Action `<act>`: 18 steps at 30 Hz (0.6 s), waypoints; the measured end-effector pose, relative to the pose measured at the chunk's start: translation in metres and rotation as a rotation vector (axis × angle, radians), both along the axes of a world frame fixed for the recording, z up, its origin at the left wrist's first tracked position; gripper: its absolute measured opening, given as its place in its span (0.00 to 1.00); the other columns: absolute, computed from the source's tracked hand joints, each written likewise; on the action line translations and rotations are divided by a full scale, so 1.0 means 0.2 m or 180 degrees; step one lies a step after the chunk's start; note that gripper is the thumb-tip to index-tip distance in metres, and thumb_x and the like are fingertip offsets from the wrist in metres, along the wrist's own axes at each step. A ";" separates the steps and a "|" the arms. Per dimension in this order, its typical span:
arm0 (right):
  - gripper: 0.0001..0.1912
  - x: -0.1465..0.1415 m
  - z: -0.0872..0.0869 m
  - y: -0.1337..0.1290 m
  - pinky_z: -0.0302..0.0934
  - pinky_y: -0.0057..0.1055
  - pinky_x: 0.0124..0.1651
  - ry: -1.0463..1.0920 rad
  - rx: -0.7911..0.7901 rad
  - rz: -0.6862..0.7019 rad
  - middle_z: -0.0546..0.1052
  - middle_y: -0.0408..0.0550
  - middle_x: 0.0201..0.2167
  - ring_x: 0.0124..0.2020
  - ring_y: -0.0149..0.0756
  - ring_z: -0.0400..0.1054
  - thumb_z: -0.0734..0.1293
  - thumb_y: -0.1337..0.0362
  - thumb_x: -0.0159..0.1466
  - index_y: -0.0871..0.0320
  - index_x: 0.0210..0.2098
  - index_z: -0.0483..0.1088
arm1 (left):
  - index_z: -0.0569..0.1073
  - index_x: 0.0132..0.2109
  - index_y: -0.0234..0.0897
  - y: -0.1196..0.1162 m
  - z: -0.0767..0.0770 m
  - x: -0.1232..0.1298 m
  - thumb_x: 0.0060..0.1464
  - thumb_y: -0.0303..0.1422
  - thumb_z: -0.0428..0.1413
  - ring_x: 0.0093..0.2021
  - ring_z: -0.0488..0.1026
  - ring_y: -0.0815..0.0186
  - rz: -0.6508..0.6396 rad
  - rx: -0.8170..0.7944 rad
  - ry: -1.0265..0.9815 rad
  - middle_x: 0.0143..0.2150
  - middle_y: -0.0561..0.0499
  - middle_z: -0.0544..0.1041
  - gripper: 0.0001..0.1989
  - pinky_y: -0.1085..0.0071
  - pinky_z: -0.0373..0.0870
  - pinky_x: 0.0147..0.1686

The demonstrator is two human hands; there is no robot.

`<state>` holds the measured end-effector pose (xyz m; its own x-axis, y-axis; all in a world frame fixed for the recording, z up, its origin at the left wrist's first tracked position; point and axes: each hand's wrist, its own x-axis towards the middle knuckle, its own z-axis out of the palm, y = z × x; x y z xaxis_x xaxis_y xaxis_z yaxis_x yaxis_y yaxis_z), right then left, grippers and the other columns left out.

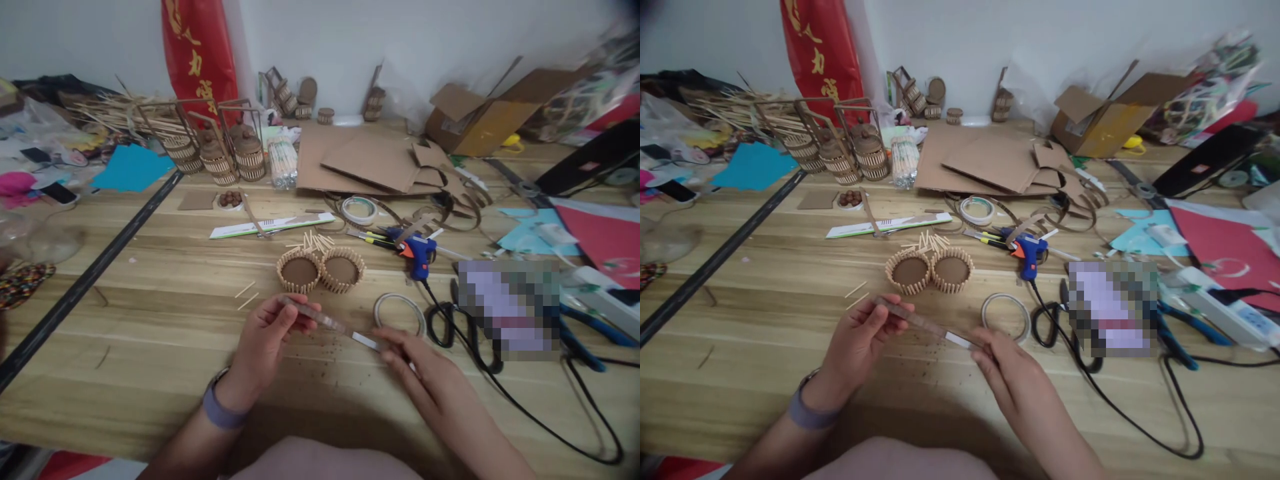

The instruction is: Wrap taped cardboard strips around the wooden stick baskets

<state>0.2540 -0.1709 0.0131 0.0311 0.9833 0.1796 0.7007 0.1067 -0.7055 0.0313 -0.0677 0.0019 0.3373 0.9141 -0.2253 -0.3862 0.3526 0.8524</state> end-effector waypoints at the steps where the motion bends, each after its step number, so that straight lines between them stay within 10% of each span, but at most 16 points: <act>1: 0.09 0.02 0.00 -0.01 0.70 0.29 0.34 -0.0124 -0.0003 0.0091 0.81 0.46 0.34 0.33 0.37 0.77 0.62 0.61 0.67 0.52 0.44 0.72 | 0.77 0.37 0.35 0.01 0.01 -0.01 0.43 0.45 0.70 0.28 0.79 0.66 0.0045 -0.0007 -0.0008 0.35 0.47 0.84 0.20 0.73 0.76 0.29; 10: 0.13 0.25 -0.03 -0.13 0.70 0.31 0.31 -0.0761 -0.0287 -0.0338 0.81 0.45 0.30 0.30 0.38 0.77 0.60 0.54 0.67 0.51 0.33 0.73 | 0.77 0.34 0.35 0.10 0.06 -0.09 0.34 0.38 0.75 0.22 0.78 0.71 0.0622 -0.0138 -0.0325 0.30 0.52 0.83 0.21 0.83 0.75 0.21; 14: 0.15 0.40 0.01 -0.20 0.68 0.32 0.29 -0.0832 -0.0612 -0.0833 0.81 0.46 0.29 0.27 0.40 0.76 0.60 0.50 0.65 0.51 0.33 0.73 | 0.77 0.34 0.34 0.13 0.08 -0.11 0.55 0.29 0.64 0.22 0.78 0.73 0.1140 -0.0397 -0.0531 0.30 0.52 0.82 0.04 0.87 0.73 0.20; 18: 0.16 0.57 0.10 -0.28 0.64 0.32 0.22 -0.0955 -0.0533 -0.1465 0.79 0.47 0.23 0.21 0.41 0.74 0.62 0.47 0.61 0.50 0.30 0.72 | 0.76 0.34 0.35 0.16 0.11 -0.14 0.69 0.26 0.46 0.20 0.77 0.76 0.1518 -0.0792 -0.0918 0.29 0.53 0.81 0.17 0.88 0.71 0.19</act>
